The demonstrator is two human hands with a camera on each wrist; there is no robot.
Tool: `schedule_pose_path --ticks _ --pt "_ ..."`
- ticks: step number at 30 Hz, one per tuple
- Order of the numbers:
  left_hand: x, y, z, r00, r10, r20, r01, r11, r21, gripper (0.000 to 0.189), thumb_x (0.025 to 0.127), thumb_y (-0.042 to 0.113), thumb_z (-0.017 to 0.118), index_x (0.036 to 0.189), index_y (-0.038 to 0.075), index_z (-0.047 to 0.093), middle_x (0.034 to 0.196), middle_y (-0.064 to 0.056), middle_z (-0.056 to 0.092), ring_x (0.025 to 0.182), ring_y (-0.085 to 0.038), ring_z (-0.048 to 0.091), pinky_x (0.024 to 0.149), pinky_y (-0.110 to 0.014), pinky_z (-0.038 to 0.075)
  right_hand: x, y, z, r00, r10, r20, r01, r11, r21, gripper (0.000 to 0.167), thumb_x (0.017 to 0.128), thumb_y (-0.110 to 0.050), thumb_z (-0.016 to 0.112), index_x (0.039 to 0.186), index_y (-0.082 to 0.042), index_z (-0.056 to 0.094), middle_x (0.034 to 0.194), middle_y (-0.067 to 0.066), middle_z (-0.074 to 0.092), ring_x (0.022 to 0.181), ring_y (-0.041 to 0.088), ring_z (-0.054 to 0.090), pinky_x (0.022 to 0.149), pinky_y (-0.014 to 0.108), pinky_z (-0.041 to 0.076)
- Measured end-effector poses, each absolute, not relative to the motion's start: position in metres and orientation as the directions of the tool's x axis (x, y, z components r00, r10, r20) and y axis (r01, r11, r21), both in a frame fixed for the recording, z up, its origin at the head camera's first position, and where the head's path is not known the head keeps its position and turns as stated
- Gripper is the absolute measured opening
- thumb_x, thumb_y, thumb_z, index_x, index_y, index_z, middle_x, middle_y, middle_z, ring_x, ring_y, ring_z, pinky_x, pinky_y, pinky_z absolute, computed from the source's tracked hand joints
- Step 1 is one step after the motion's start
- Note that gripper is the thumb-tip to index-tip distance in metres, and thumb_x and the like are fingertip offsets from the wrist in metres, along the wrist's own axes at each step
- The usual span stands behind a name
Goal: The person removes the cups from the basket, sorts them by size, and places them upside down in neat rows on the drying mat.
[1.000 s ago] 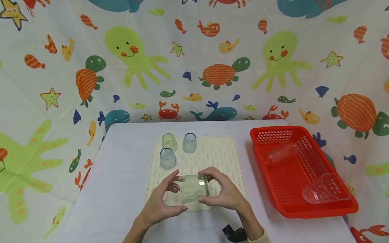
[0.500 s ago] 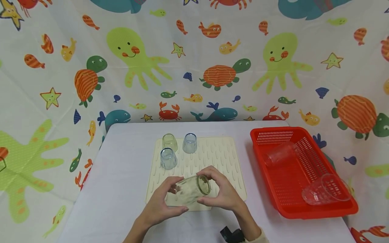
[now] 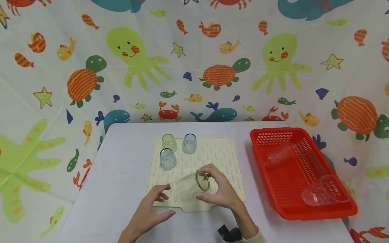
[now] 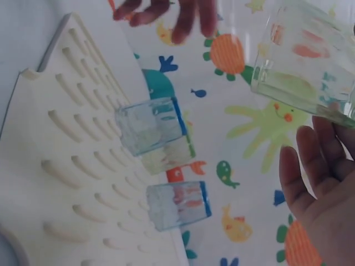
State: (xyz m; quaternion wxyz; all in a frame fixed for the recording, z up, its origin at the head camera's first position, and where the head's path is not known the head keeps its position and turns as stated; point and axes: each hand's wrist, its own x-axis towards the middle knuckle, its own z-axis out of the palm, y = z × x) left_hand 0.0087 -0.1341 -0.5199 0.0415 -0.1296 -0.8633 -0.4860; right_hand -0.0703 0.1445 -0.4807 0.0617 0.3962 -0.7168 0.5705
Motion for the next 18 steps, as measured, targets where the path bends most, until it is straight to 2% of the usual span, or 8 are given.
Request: schedule_pose_path --ticks 3,7,10,15,18 --pt "0.015 -0.146 -0.529 -0.978 0.120 0.173 0.211 0.563 0.799 0.075 0.073 0.034 0.090 0.138 0.033 0.053 0.131 0.012 0.060 0.095 -0.012 0.066 0.083 -0.029 0.061 -0.072 0.146 -0.483 -0.704 -0.492 0.512 -0.615 0.061 -0.787 0.064 0.071 -0.004 0.084 0.129 -0.002 0.056 0.120 0.009 0.062 0.106 0.013 0.057 0.085 0.026 0.055" --pt "0.021 -0.159 -0.544 -0.986 0.022 0.165 0.138 0.659 0.739 0.070 0.073 0.034 0.090 0.134 0.023 0.058 0.128 0.010 0.062 0.093 -0.005 0.063 0.082 -0.028 0.059 -0.074 0.149 -0.484 -0.744 -0.487 0.458 -0.566 0.093 -0.819 0.065 0.073 -0.003 0.084 0.132 -0.005 0.056 0.126 0.007 0.062 0.116 0.012 0.058 0.091 0.025 0.054" --pt "0.024 -0.168 -0.557 -0.977 -0.038 0.212 0.119 0.724 0.679 0.069 0.070 0.032 0.091 0.130 0.016 0.062 0.124 0.010 0.064 0.093 -0.005 0.062 0.081 -0.031 0.056 -0.076 0.150 -0.484 -0.761 -0.480 0.436 -0.545 0.110 -0.831 0.065 0.074 -0.003 0.083 0.133 -0.006 0.056 0.128 0.007 0.062 0.119 0.012 0.057 0.092 0.026 0.054" --pt "0.026 -0.180 -0.576 -0.928 -0.080 0.364 0.155 0.806 0.572 0.069 0.063 0.030 0.094 0.123 0.009 0.067 0.115 -0.002 0.068 0.100 -0.017 0.064 0.079 -0.040 0.049 -0.079 0.151 -0.483 -0.791 -0.459 0.404 -0.518 0.150 -0.842 0.063 0.075 -0.005 0.084 0.132 -0.009 0.057 0.126 0.005 0.064 0.119 0.012 0.057 0.094 0.027 0.054" --pt "0.028 -0.184 -0.584 -0.916 -0.099 0.388 0.138 0.832 0.538 0.070 0.062 0.032 0.093 0.122 0.007 0.068 0.114 -0.007 0.067 0.106 -0.025 0.062 0.084 -0.044 0.043 -0.082 0.151 -0.484 -0.808 -0.444 0.387 -0.505 0.182 -0.844 0.061 0.076 -0.007 0.084 0.130 -0.012 0.057 0.124 0.004 0.064 0.117 0.013 0.058 0.096 0.029 0.054"
